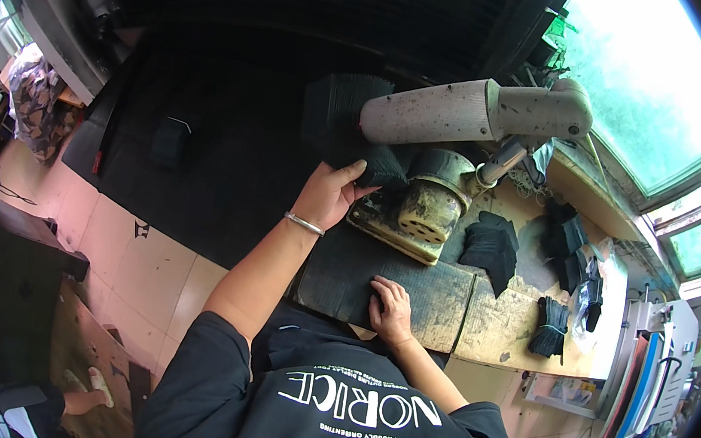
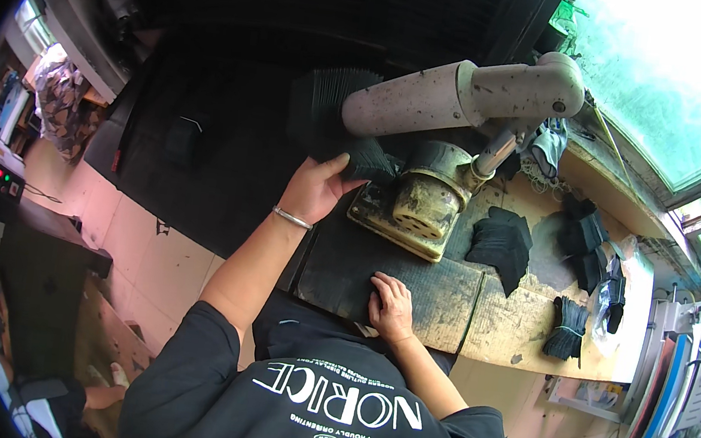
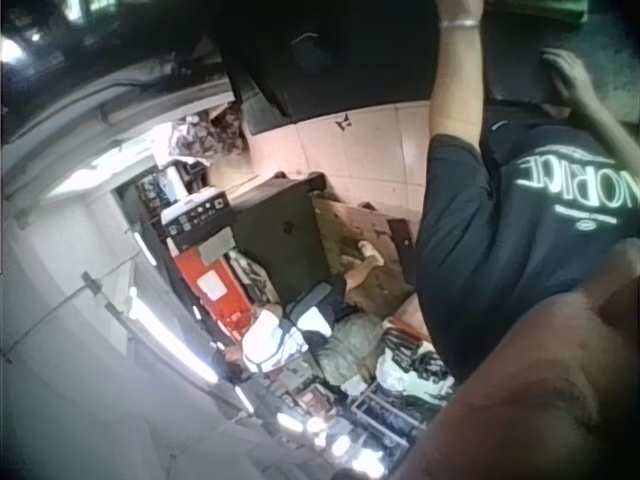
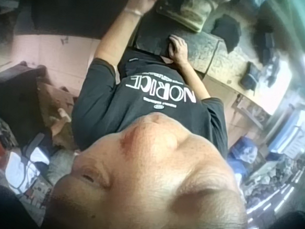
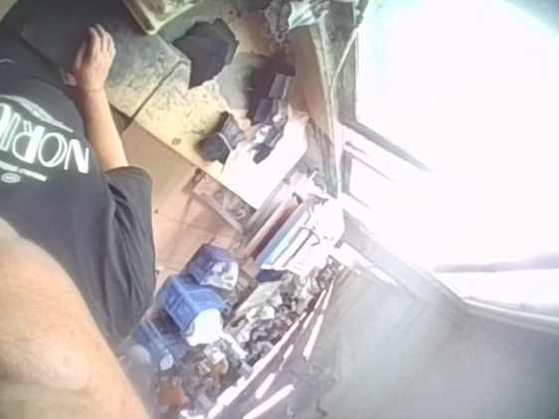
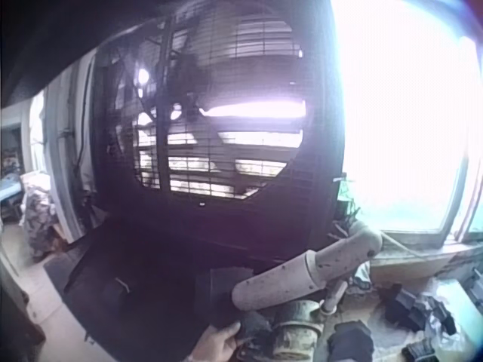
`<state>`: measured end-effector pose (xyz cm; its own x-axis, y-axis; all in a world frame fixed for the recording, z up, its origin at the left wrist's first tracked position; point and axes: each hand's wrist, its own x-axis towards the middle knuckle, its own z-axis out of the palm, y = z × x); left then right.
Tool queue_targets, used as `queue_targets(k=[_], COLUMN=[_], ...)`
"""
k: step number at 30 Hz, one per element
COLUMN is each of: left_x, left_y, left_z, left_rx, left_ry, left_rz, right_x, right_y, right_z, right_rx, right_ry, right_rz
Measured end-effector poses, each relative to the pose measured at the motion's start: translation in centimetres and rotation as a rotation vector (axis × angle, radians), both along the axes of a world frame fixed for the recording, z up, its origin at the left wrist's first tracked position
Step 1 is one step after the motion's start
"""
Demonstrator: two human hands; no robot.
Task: Manually feed and grind the edges of black shoe upper components using a specialized industrial machine.
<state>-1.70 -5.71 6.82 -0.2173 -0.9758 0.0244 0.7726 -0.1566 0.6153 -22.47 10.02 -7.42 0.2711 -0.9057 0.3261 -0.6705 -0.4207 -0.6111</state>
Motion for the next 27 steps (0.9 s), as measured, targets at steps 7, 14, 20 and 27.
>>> queue_targets(k=[7,14,20,27], left_x=[0.0,-0.1,-1.6,-2.4], left_y=[2.3,4.8,7.1,6.0], left_z=[-0.3,-1.4,-3.6,-5.5], left_rx=[0.018,0.041,0.065,0.154], left_ry=[-0.001,0.013,0.036,0.110], left_rz=[0.008,-0.005,0.011,0.192], right_x=[0.0,0.5,7.6,10.9], right_y=[0.1,-0.5,-5.2,-8.4], right_z=[0.1,0.6,8.0,9.9], right_rx=[-0.007,0.307,0.336,0.250], right_ry=[-0.001,-0.272,-1.100,-1.348], right_rz=[0.006,-0.088,0.046,-0.172])
